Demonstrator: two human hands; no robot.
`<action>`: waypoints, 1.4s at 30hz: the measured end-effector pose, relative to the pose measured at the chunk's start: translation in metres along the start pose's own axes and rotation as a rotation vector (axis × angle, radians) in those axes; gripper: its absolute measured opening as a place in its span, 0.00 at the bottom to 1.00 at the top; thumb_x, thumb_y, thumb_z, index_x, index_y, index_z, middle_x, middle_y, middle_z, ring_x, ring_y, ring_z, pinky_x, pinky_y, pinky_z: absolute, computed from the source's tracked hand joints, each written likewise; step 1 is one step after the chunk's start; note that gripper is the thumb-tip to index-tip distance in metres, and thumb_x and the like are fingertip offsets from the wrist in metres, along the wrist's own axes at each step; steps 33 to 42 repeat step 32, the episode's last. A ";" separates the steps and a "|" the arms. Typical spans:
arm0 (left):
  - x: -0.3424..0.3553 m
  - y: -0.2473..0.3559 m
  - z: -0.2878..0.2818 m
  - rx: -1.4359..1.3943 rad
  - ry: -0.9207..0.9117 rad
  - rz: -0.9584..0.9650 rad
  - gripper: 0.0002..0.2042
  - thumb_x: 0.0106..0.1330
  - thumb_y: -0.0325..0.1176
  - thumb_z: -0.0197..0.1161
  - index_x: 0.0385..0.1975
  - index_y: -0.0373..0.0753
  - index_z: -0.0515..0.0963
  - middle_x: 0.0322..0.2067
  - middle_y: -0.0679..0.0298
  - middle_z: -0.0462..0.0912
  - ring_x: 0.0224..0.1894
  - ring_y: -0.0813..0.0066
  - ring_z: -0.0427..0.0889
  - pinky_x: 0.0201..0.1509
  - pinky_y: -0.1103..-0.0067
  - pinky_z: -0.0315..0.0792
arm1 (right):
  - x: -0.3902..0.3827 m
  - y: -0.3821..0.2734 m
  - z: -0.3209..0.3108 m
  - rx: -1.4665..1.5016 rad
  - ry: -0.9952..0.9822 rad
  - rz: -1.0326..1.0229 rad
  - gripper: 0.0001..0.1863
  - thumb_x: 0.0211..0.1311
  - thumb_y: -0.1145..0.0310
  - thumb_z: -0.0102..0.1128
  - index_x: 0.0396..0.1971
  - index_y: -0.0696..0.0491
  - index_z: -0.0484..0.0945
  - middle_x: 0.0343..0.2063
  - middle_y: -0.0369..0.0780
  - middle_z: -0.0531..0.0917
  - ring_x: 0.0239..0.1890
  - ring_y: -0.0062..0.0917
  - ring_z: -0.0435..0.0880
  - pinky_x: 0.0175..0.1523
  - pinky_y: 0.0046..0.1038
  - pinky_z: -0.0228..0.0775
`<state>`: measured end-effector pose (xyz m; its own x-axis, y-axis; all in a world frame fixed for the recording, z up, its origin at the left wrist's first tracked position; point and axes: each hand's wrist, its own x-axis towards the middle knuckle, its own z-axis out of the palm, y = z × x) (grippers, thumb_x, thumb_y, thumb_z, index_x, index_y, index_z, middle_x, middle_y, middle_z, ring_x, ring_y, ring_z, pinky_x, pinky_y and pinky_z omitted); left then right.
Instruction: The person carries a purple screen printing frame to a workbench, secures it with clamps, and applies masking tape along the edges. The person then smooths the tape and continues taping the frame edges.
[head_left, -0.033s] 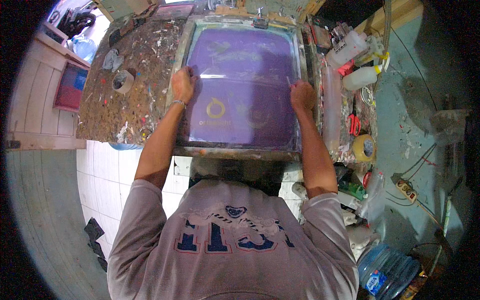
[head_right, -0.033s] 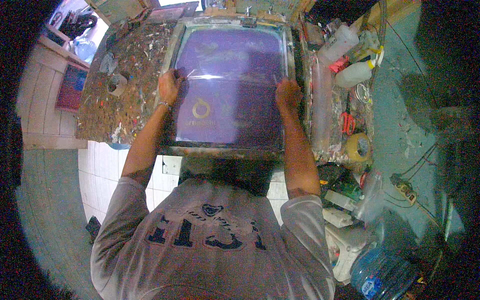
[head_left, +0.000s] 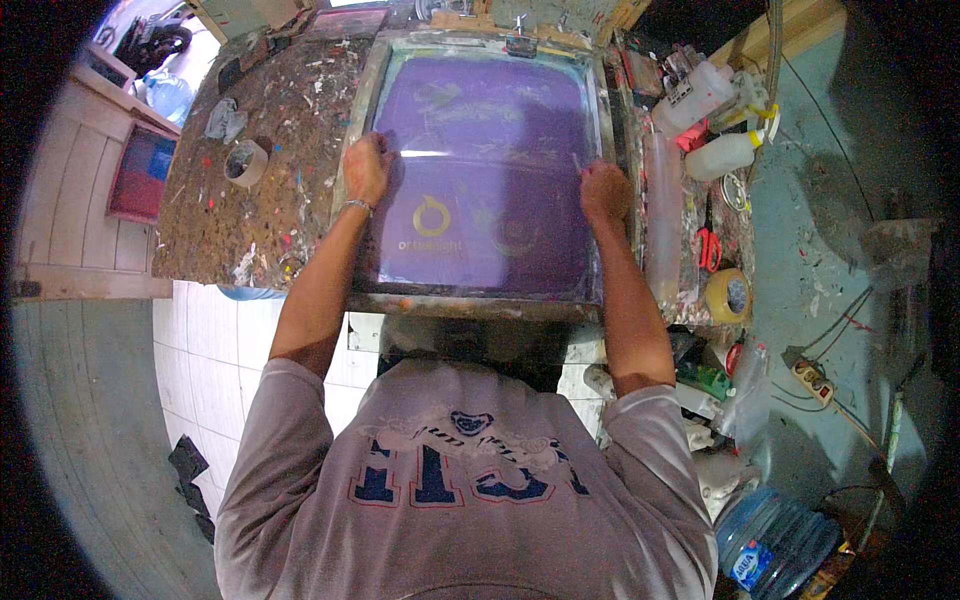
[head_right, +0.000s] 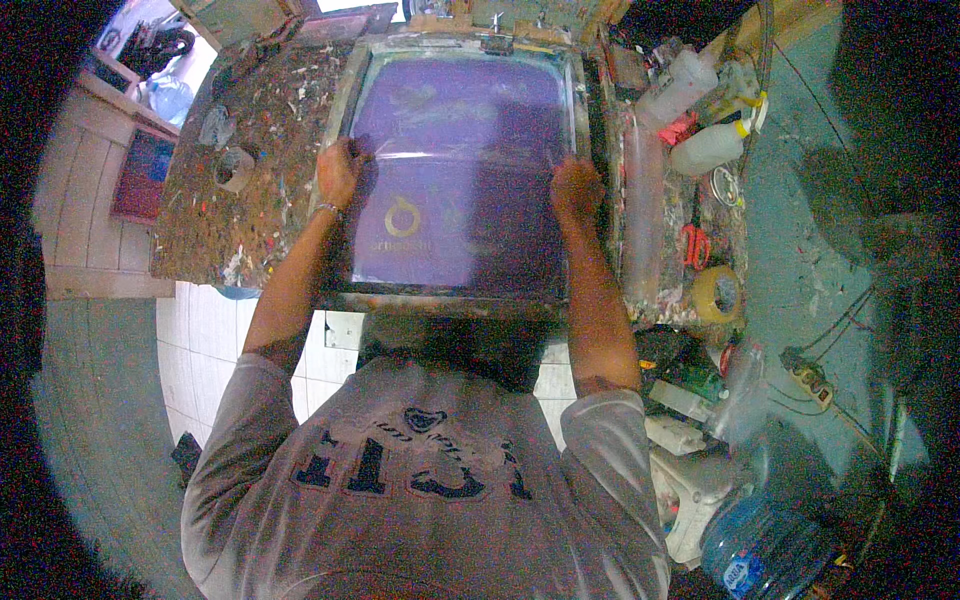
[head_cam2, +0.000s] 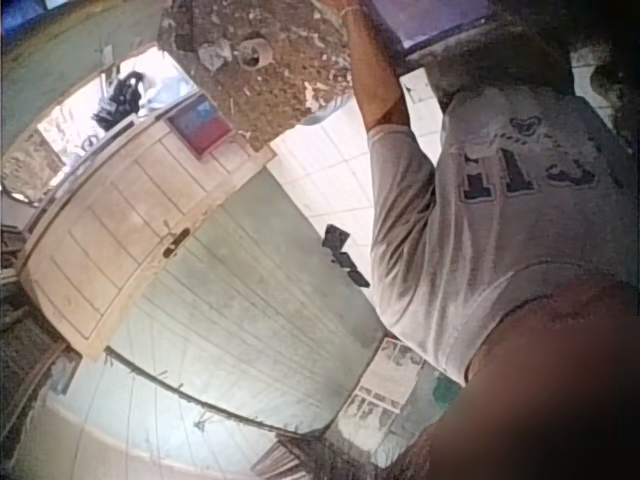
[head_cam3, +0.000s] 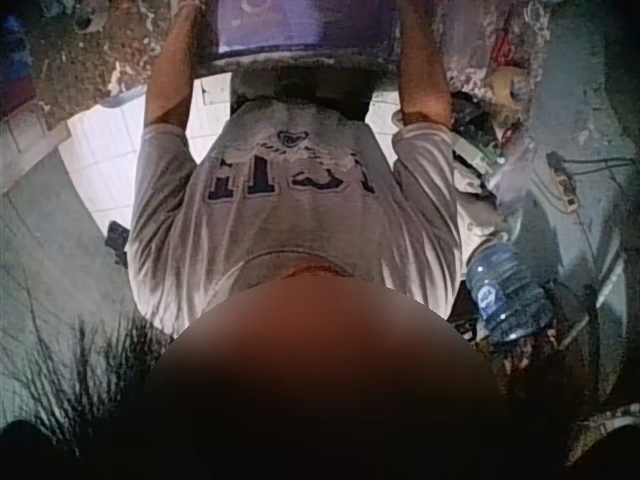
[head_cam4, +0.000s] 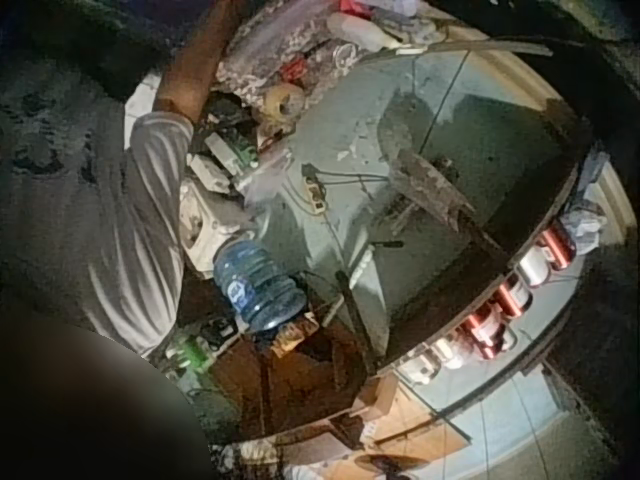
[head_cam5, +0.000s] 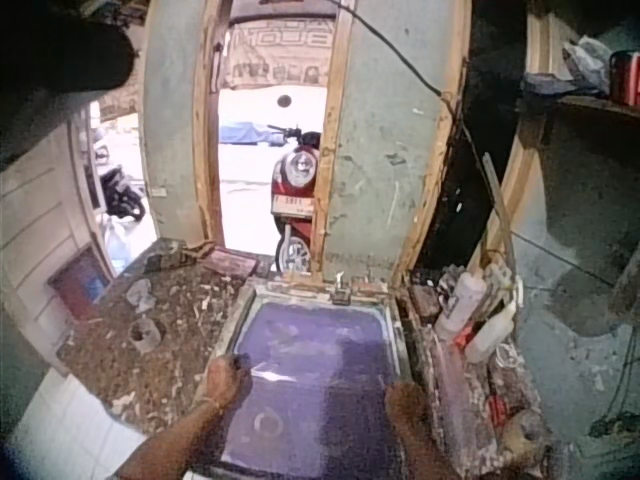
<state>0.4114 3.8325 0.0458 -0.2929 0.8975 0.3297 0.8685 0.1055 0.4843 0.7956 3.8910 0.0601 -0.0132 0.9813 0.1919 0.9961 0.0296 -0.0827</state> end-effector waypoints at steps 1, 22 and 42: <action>0.001 0.000 0.000 0.018 -0.014 -0.004 0.12 0.51 0.33 0.71 0.33 0.35 0.79 0.33 0.48 0.82 0.39 0.48 0.81 0.43 0.62 0.74 | -0.001 -0.001 0.001 -0.015 0.000 -0.009 0.15 0.60 0.56 0.61 0.33 0.54 0.82 0.34 0.46 0.83 0.40 0.42 0.83 0.45 0.43 0.74; 0.037 0.004 -0.004 0.319 -0.203 0.001 0.09 0.56 0.34 0.66 0.31 0.36 0.78 0.34 0.47 0.83 0.40 0.47 0.83 0.44 0.59 0.78 | 0.026 -0.019 -0.033 -0.105 -0.113 -0.110 0.10 0.59 0.65 0.59 0.33 0.55 0.82 0.35 0.49 0.84 0.40 0.44 0.85 0.44 0.44 0.79; 0.043 -0.001 -0.015 0.370 -0.208 0.069 0.16 0.56 0.32 0.64 0.44 0.39 0.75 0.41 0.46 0.81 0.46 0.45 0.81 0.48 0.61 0.79 | 0.028 -0.015 -0.027 -0.073 -0.150 -0.046 0.15 0.55 0.60 0.66 0.38 0.55 0.82 0.41 0.51 0.83 0.45 0.47 0.83 0.48 0.43 0.78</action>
